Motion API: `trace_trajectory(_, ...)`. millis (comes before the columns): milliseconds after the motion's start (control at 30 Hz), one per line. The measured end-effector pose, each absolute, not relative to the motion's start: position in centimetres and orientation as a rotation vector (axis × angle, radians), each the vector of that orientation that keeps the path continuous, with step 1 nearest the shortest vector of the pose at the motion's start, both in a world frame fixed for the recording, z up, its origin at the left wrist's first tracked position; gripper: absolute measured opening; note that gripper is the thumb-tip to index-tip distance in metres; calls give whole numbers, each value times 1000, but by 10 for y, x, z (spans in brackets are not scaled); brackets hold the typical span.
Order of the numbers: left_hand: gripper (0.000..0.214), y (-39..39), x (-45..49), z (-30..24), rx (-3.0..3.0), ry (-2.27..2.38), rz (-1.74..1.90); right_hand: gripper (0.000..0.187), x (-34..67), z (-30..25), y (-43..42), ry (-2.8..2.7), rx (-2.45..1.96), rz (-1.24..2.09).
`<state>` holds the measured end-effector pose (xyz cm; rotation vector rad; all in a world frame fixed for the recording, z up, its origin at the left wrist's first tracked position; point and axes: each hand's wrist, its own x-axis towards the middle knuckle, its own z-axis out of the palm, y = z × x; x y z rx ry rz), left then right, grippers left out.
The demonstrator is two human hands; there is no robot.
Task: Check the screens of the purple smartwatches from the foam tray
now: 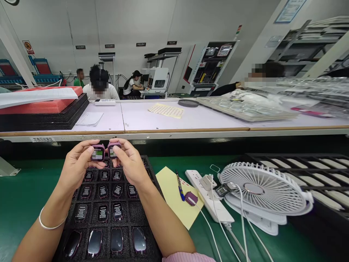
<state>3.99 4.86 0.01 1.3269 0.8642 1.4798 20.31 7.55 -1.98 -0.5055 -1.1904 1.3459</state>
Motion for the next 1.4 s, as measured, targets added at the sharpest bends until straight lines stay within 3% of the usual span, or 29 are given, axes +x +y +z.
trace_trajectory(1033,35,49,40,-1,1375,883,1485,30,205,-21,73,-1262,-531,1287)
trace_trajectory(1400,50,47,41,3,1353,889,1466,35,205,-21,73,-1259,-496,1307)
